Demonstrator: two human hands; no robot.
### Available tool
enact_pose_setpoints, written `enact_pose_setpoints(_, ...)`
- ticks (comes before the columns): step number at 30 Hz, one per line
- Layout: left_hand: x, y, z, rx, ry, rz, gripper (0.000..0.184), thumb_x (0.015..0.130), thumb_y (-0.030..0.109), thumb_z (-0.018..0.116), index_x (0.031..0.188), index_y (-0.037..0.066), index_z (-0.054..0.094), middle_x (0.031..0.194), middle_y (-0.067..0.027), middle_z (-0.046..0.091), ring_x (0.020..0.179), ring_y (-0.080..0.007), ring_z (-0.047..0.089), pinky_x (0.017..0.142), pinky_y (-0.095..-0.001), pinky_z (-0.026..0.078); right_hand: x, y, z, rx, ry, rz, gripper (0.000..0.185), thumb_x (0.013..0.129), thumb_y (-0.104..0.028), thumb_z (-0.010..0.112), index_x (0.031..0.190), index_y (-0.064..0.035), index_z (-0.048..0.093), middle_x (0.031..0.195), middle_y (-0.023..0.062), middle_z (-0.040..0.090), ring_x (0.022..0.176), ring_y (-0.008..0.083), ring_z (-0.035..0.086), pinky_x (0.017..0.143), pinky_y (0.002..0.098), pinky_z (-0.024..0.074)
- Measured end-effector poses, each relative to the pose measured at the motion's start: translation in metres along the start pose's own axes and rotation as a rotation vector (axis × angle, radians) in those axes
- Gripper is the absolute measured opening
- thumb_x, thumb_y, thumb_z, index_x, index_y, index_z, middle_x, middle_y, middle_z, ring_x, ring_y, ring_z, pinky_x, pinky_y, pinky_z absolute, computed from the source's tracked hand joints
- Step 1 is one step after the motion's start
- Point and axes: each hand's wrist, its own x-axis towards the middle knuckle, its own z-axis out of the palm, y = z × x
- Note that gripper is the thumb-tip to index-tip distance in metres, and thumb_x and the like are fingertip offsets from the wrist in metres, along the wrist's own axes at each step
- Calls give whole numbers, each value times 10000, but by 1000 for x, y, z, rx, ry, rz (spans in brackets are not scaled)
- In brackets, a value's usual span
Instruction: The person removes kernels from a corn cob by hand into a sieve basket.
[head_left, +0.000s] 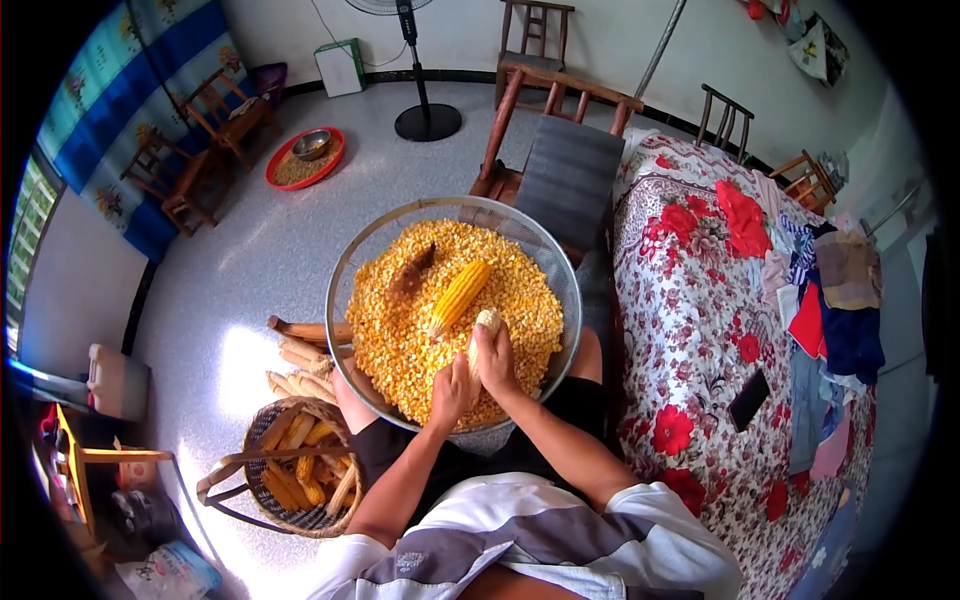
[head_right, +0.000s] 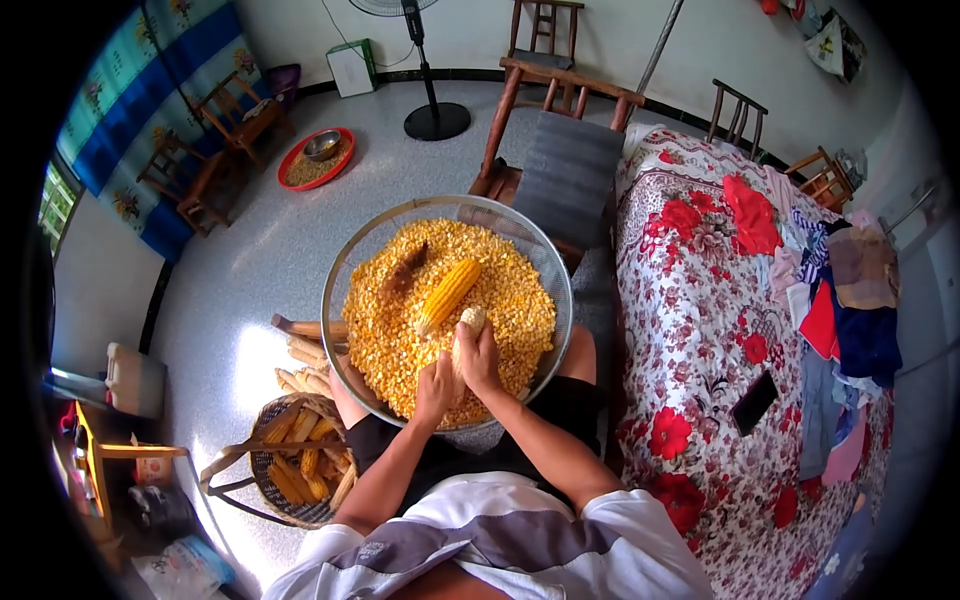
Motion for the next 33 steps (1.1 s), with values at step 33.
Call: enact_pose_setpoints(33,1,20,-1,-290,57,142,404,877,23,660,1238,-70,504,1041,-135,631,820,-176,674,618,-273,585,6,-41,-26,152,-471,236,529,983,-254,519,1398,20,342,1158,98,595,981,144,584,839,270,491)
